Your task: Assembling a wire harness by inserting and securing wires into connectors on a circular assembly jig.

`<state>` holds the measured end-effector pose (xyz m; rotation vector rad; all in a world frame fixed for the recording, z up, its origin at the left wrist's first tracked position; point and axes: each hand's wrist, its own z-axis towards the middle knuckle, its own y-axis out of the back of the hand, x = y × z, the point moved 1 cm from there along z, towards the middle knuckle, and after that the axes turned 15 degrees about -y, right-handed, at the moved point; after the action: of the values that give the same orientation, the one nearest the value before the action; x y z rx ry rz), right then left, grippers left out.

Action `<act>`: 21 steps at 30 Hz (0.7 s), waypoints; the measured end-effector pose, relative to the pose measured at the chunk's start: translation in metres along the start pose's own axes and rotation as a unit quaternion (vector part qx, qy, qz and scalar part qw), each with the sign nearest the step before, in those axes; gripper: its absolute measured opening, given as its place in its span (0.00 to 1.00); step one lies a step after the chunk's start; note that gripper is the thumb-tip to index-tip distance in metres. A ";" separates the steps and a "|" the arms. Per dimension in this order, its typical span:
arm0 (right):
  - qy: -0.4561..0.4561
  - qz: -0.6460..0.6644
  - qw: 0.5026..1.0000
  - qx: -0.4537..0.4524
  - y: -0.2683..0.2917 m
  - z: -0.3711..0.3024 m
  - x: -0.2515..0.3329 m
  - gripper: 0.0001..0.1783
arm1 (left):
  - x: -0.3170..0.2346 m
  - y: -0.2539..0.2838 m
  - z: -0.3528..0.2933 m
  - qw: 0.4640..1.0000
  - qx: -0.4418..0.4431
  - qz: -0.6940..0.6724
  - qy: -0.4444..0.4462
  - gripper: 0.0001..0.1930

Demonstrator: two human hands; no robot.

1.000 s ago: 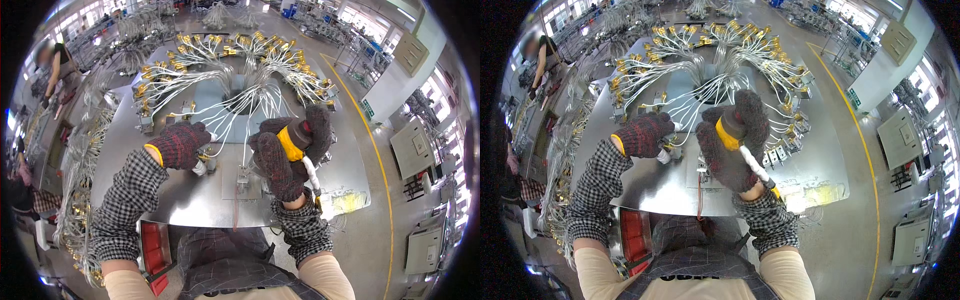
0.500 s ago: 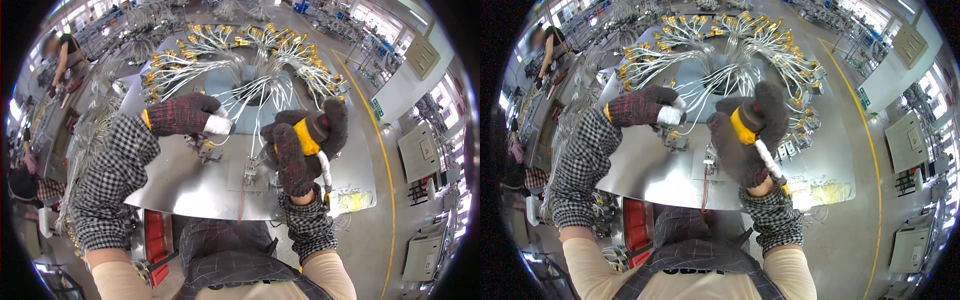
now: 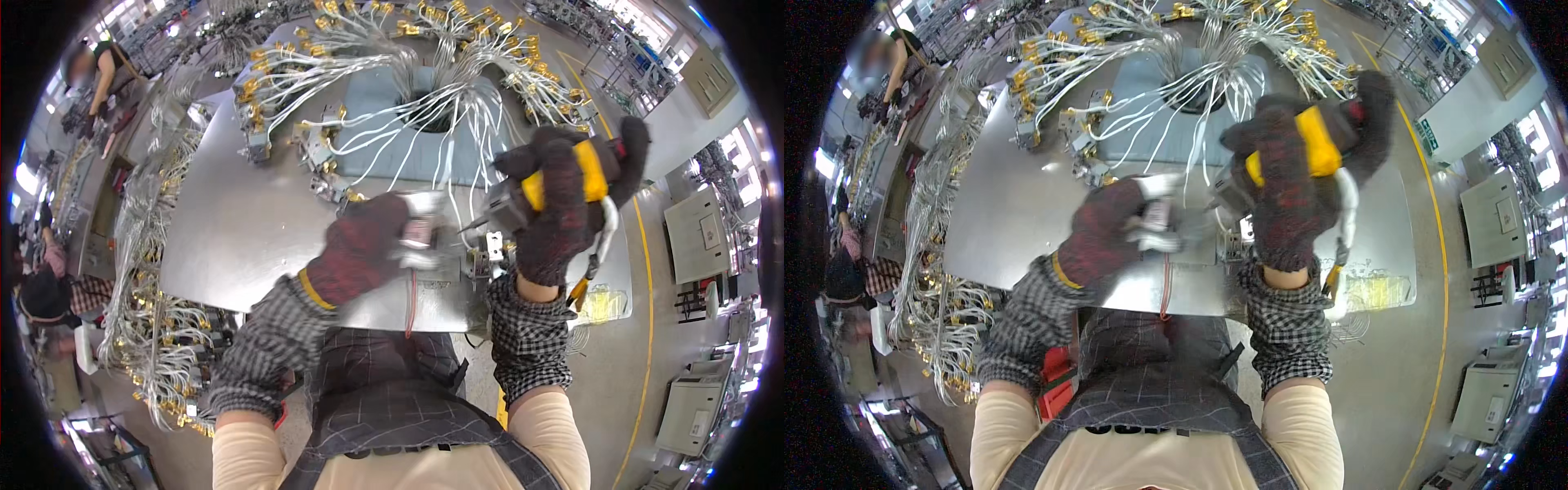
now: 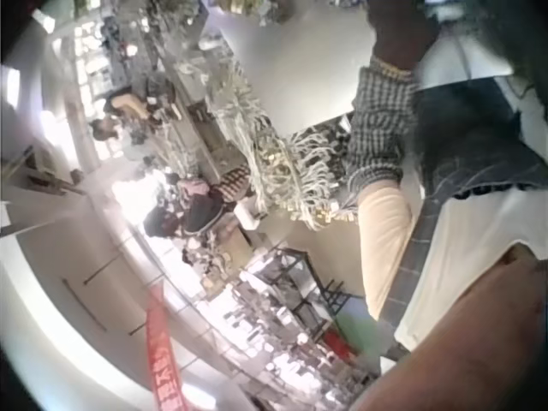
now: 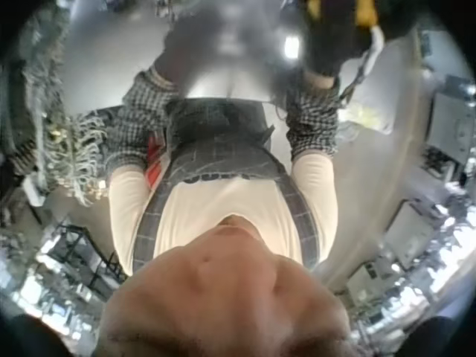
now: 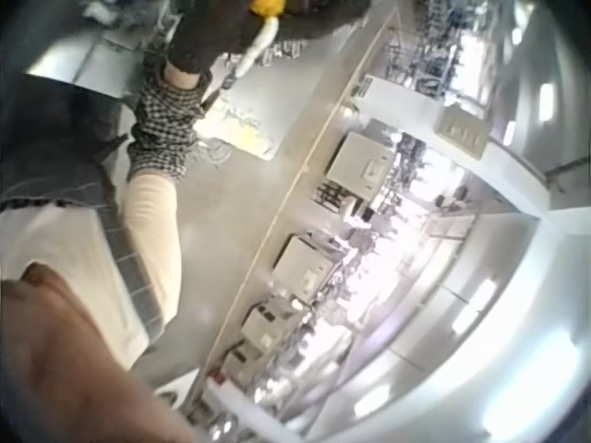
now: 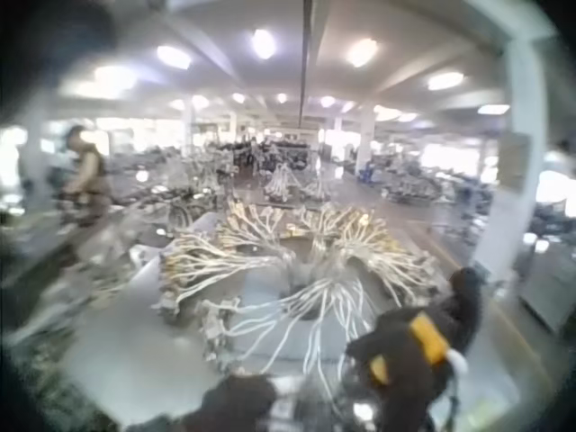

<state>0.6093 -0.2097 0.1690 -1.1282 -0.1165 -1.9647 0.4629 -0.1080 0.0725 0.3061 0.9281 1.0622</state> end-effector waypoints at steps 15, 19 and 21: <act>0.022 0.095 0.995 0.016 0.011 -0.015 -0.013 0.42 | -0.015 0.012 0.024 0.983 0.157 -0.003 0.097 0.35; 0.058 0.010 0.997 0.047 0.006 -0.014 -0.007 0.42 | -0.012 0.000 0.023 0.980 0.179 0.027 0.082 0.36; 0.062 -0.017 0.997 0.053 0.006 -0.014 -0.007 0.40 | -0.011 -0.001 0.021 0.983 0.168 0.026 0.065 0.36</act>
<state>0.6057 -0.2156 0.1539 -0.9399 -0.1745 -2.0287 0.4781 -0.1137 0.0894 0.5472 1.2247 0.9798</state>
